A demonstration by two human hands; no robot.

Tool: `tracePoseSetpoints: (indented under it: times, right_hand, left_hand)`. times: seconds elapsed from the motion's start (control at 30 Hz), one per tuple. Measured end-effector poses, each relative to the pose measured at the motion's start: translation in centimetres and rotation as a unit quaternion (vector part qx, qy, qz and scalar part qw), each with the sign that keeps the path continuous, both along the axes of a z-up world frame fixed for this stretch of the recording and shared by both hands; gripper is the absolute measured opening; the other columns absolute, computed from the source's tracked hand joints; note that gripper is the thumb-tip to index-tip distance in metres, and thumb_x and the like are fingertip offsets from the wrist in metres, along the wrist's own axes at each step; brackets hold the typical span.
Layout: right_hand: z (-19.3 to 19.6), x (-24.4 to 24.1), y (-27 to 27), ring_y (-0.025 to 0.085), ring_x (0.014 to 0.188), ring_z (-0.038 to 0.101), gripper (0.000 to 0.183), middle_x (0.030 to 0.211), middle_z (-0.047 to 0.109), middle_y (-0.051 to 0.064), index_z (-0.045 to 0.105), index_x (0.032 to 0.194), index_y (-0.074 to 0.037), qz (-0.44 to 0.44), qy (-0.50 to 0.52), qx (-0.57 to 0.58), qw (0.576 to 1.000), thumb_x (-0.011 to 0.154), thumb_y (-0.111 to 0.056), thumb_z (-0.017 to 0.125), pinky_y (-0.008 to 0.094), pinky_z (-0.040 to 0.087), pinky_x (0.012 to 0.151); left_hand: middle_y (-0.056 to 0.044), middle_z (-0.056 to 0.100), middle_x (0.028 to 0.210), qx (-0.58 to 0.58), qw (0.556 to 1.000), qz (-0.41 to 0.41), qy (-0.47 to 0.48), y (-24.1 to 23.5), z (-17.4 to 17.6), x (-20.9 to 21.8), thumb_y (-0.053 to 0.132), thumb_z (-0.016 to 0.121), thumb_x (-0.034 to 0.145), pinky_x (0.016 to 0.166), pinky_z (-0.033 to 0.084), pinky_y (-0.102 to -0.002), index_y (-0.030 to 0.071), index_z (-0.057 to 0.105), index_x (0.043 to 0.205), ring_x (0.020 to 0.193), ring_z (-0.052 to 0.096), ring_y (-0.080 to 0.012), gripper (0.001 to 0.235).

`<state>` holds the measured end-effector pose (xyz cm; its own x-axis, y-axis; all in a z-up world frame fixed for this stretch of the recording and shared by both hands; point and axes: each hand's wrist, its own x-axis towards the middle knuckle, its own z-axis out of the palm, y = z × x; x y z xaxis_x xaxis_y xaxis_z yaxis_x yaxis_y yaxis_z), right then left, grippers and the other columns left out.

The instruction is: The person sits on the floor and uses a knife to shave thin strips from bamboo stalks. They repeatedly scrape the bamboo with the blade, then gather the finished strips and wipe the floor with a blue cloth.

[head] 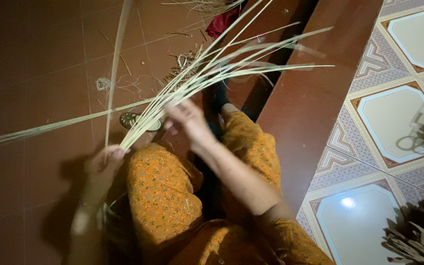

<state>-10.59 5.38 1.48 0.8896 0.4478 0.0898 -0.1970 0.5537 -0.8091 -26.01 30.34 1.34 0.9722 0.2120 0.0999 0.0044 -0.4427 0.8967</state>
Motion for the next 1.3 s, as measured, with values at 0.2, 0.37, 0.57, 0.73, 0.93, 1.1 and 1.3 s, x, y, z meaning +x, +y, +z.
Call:
tracePoseSetpoints:
  times: [0.2, 0.37, 0.57, 0.73, 0.93, 1.1, 1.3]
  right_hand:
    - [-2.0, 8.3, -11.2, 0.014, 0.061, 0.058, 0.026, 0.079, 0.068, 0.0, 0.066, 0.106, -0.013, -0.121, 0.164, 0.071, 0.976, 0.093, -0.035, 0.069, 0.033, 0.047, 0.058]
    - [-6.7, 13.8, -19.3, 0.012, 0.062, 0.06, 0.02, 0.079, 0.069, -0.002, 0.068, 0.111, -0.019, -0.252, 0.2, 0.172, 0.931, 0.092, -0.025, 0.071, 0.029, 0.044, 0.054]
    - [-13.2, 18.2, -26.0, 0.02, 0.079, 0.068, 0.014, 0.091, 0.072, 0.008, 0.065, 0.112, -0.004, -0.328, 0.159, 0.239, 0.9, 0.101, -0.002, 0.073, 0.03, 0.053, 0.072]
    - [-16.0, 20.1, -32.6, 0.018, 0.073, 0.064, 0.013, 0.09, 0.071, 0.008, 0.064, 0.107, -0.008, -0.32, 0.123, 0.245, 0.907, 0.097, -0.007, 0.073, 0.036, 0.055, 0.075]
    - [-16.4, 19.7, -36.1, 0.016, 0.076, 0.064, 0.019, 0.095, 0.073, 0.007, 0.069, 0.115, -0.005, -0.387, 0.108, 0.184, 0.897, 0.096, -0.008, 0.074, 0.036, 0.051, 0.081]
    - [-15.2, 19.1, -36.2, 0.017, 0.077, 0.064, 0.017, 0.095, 0.072, 0.006, 0.068, 0.111, -0.006, -0.386, 0.107, 0.203, 0.893, 0.096, -0.013, 0.072, 0.036, 0.05, 0.081]
    - [-12.7, 17.5, -30.6, 0.017, 0.076, 0.062, 0.013, 0.092, 0.069, 0.006, 0.067, 0.108, -0.006, -0.345, 0.037, 0.179, 0.921, 0.099, -0.01, 0.074, 0.034, 0.049, 0.077]
  left_hand:
    - [-0.004, 0.073, 0.083, -0.071, 0.997, -0.008, 0.008, 6.9, -2.8, -4.2, 0.022, 0.061, 0.101, 0.052, 0.056, -0.022, 0.006, 0.069, 0.116, 0.063, 0.068, -0.0085, 0.023]
    - [-0.004, 0.065, 0.08, -0.009, 0.974, 0.208, 0.095, 9.5, -1.9, -8.4, 0.018, 0.061, 0.103, 0.046, 0.041, -0.021, 0.005, 0.068, 0.117, 0.058, 0.053, -0.0076, 0.021]
    - [0.002, 0.052, 0.069, -0.085, 0.961, 0.261, 0.033, 8.2, -0.3, -8.3, 0.023, 0.062, 0.112, 0.045, 0.03, -0.022, 0.006, 0.065, 0.105, 0.055, 0.041, -0.0057, 0.018]
    - [0.003, 0.052, 0.068, -0.092, 0.943, 0.321, 0.007, 7.2, 0.4, -7.4, 0.026, 0.06, 0.113, 0.043, 0.031, -0.022, 0.011, 0.062, 0.104, 0.053, 0.043, -0.005, 0.018]
    - [0.004, 0.055, 0.071, -0.083, 0.932, 0.352, -0.018, 9.0, 0.2, -5.6, 0.024, 0.06, 0.113, 0.042, 0.034, -0.022, 0.01, 0.06, 0.105, 0.053, 0.046, -0.0041, 0.016]
    - [0.003, 0.054, 0.073, -0.087, 0.92, 0.375, -0.073, 11.8, 0.1, -5.8, 0.021, 0.06, 0.116, 0.041, 0.04, -0.025, 0.008, 0.055, 0.106, 0.053, 0.048, -0.0053, 0.018]
    - [0.007, 0.059, 0.083, -0.022, 0.941, 0.336, 0.006, 11.7, -1.9, -4.6, 0.021, 0.058, 0.107, 0.037, 0.044, -0.025, 0.005, 0.061, 0.123, 0.049, 0.053, -0.0066, 0.023]
